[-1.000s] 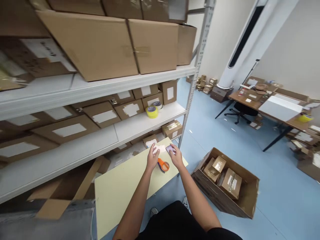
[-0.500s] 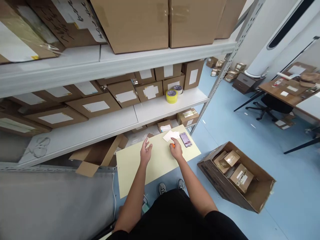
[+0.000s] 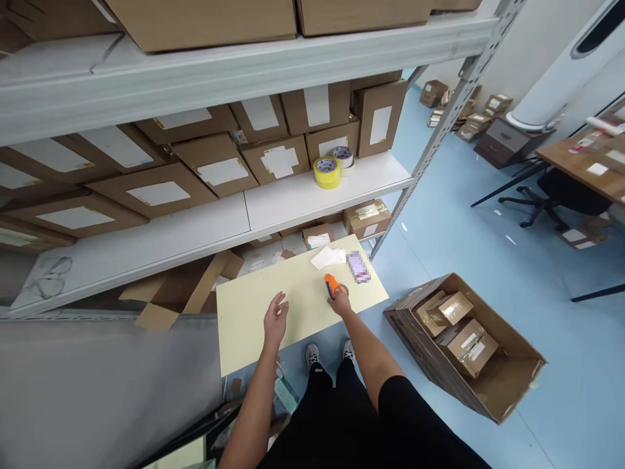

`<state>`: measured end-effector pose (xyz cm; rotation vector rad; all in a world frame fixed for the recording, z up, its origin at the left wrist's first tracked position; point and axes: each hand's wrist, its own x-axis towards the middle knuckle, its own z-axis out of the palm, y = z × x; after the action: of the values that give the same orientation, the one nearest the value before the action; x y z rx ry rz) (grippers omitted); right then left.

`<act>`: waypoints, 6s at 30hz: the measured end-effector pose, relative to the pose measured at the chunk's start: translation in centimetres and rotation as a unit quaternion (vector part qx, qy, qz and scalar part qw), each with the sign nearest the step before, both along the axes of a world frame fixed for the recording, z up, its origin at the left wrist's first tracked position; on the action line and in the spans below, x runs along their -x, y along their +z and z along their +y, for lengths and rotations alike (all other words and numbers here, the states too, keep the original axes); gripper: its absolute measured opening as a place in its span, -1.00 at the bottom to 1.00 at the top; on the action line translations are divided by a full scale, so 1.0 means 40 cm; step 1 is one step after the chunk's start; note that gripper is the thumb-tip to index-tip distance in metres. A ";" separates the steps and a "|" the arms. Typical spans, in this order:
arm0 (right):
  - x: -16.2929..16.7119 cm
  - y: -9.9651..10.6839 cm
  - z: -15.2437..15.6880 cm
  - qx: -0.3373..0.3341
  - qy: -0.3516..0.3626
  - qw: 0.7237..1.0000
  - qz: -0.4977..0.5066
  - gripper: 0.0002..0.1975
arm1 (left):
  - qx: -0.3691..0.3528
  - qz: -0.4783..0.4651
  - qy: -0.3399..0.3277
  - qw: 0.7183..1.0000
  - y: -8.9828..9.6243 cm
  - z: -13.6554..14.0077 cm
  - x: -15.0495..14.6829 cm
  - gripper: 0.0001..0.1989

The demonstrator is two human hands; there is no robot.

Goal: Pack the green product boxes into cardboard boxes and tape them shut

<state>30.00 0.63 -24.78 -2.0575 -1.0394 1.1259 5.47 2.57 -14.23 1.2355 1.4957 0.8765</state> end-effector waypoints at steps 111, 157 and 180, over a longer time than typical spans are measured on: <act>-0.021 0.627 0.492 -0.495 0.194 0.846 -0.044 -0.57 | -0.181 0.227 0.115 0.950 0.431 0.049 0.050 -0.49; 1.252 0.108 -0.755 0.307 0.462 0.805 0.208 -0.78 | 0.204 0.348 0.446 0.799 -0.114 -1.186 0.785 -0.60; 1.192 0.121 -0.818 0.273 0.356 0.856 0.255 -0.54 | 0.070 0.119 0.446 0.884 -0.172 -1.198 0.769 -0.61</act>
<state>-17.68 -32.11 -19.94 -1.5589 -1.3326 2.4264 -25.28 -45.36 -21.12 0.5047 2.3439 1.1860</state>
